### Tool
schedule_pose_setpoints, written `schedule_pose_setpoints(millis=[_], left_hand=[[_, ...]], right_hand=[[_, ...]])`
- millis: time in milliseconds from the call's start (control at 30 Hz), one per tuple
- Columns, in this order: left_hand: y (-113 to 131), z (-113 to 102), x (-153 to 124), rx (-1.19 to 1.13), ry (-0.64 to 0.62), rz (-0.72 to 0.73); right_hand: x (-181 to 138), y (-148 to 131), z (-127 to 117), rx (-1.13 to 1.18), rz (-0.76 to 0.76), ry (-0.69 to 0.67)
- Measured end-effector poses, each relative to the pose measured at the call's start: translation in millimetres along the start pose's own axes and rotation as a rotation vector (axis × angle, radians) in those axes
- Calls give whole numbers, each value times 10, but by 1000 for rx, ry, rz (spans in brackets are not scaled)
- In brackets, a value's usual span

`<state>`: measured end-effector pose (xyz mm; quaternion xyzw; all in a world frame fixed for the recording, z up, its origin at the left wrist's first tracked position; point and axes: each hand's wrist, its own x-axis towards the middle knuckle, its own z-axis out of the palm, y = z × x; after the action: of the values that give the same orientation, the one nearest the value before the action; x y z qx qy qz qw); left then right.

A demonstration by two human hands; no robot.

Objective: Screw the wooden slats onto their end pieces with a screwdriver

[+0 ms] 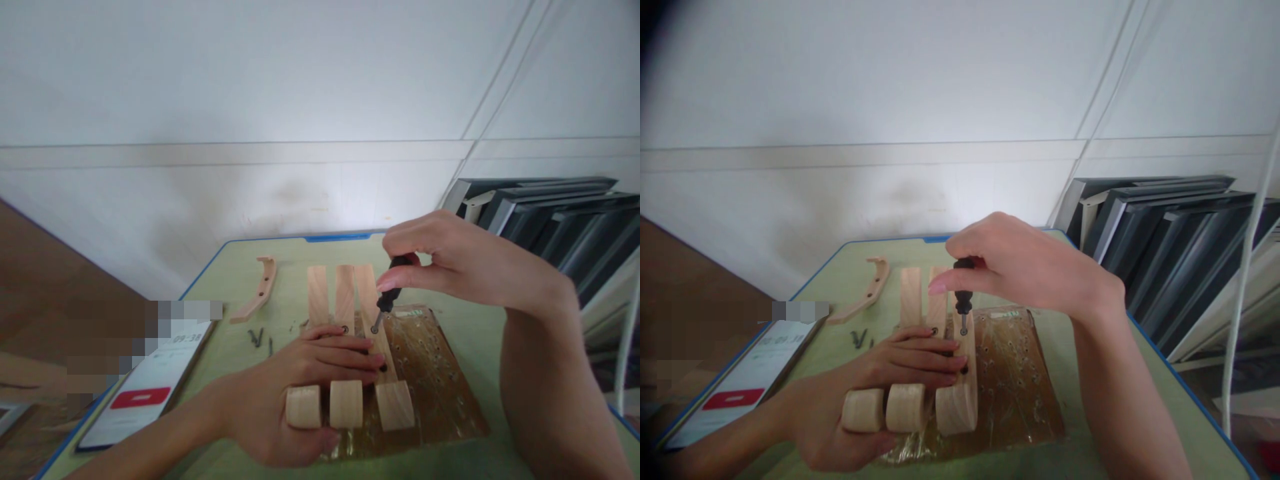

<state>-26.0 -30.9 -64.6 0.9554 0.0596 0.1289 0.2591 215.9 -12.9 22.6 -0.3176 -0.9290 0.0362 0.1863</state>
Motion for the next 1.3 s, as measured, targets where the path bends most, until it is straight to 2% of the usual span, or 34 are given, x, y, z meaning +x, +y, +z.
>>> schedule_pose_setpoints(millis=[233,533,733,933,1100,1300], left_hand=[[5,-7,9,-27,-15,-22],[-19,7,-5,-25,-7,-20],[1,3,-4,-36,0,-25],[-28,18,-23,-41,13,-9],[-25,12,-28,-42,5,-11],[-15,10,-16,-46,14,-14]], right_hand=[[25,-50,25,-29,65,30],[36,-71,29,-93,-7,50],[37,-85,16,-118,5,24],[-6,-47,-26,12,-41,37],[-79,-56,-118,157,-61,-58],[-146,-62,-206,202,-66,-121]])
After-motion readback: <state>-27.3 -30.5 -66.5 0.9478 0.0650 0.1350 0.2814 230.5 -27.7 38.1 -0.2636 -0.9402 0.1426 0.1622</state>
